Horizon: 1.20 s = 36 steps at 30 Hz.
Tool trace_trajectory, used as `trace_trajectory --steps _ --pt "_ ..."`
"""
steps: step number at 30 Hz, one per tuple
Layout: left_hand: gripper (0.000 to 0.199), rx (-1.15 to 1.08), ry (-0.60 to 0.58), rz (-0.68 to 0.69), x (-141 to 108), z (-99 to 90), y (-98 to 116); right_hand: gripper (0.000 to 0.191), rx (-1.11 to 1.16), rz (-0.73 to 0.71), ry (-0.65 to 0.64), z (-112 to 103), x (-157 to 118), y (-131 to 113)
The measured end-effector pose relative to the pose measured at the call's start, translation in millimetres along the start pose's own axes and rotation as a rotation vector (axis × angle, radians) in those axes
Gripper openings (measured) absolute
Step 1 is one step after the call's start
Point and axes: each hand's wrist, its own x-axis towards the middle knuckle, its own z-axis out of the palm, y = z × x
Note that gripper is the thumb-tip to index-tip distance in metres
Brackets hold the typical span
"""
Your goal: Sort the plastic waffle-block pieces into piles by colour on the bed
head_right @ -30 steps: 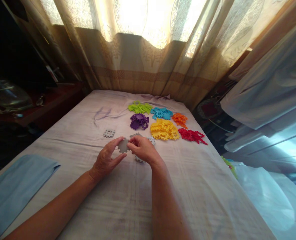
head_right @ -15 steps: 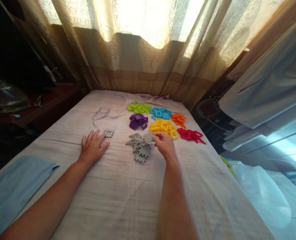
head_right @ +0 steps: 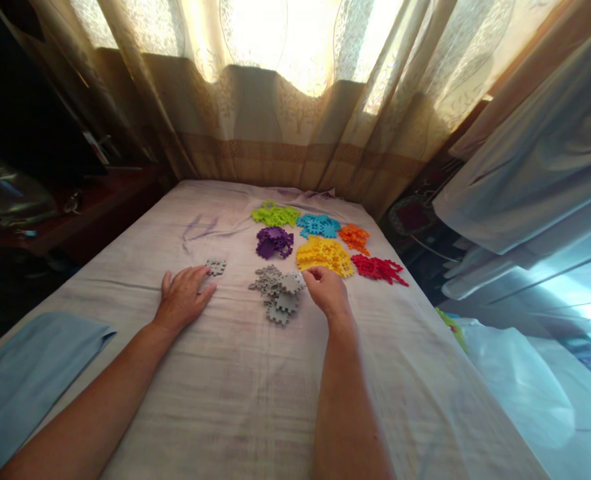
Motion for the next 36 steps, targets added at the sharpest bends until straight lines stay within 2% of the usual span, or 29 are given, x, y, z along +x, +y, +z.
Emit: trace_trajectory --steps 5,7,10,12,16,19,21,24,30,33,36 --pt "0.044 0.029 -0.001 -0.018 12.1 -2.2 2.5 0.03 0.023 -0.024 -0.024 0.3 -2.0 -3.8" --pt "0.048 0.054 -0.07 -0.02 24.7 -2.9 2.4 0.031 0.035 -0.028 -0.018 -0.2 -2.1 -3.3" --pt "0.054 0.104 -0.287 -0.008 47.5 -4.8 -0.8 0.031 0.053 -0.031 0.007 -2.1 -1.8 -1.1" --pt "0.054 0.122 -0.386 0.022 60.6 -7.2 -4.2 0.031 0.064 -0.025 0.025 -4.1 -1.7 0.0" --pt "0.057 0.138 -0.397 0.078 71.6 -14.2 -7.5 0.03 0.084 -0.003 0.035 -8.6 -1.8 0.4" --pt "0.06 0.108 -0.372 0.11 66.8 -18.2 0.1 0.029 0.115 0.008 0.032 -11.0 -1.9 0.1" --pt "0.06 0.013 -0.319 0.163 59.9 -18.6 12.5 0.028 0.133 0.008 0.04 -11.8 -2.1 -0.2" --pt "0.061 -0.168 -0.237 0.268 47.3 -15.1 39.7 0.027 0.144 0.005 0.049 -12.2 -2.7 -1.2" --pt "0.064 -0.346 -0.194 0.381 19.4 -3.7 90.1 0.026 0.145 0.004 0.04 -13.8 -3.7 -2.5" --pt "0.066 -0.365 -0.189 0.383 7.0 2.6 99.0 0.026 0.145 -0.001 0.037 -13.3 -2.5 -1.4" --pt "0.067 -0.358 -0.181 0.358 -0.9 10.4 97.6 0.025 0.164 -0.029 0.021 -11.5 -0.5 0.5"
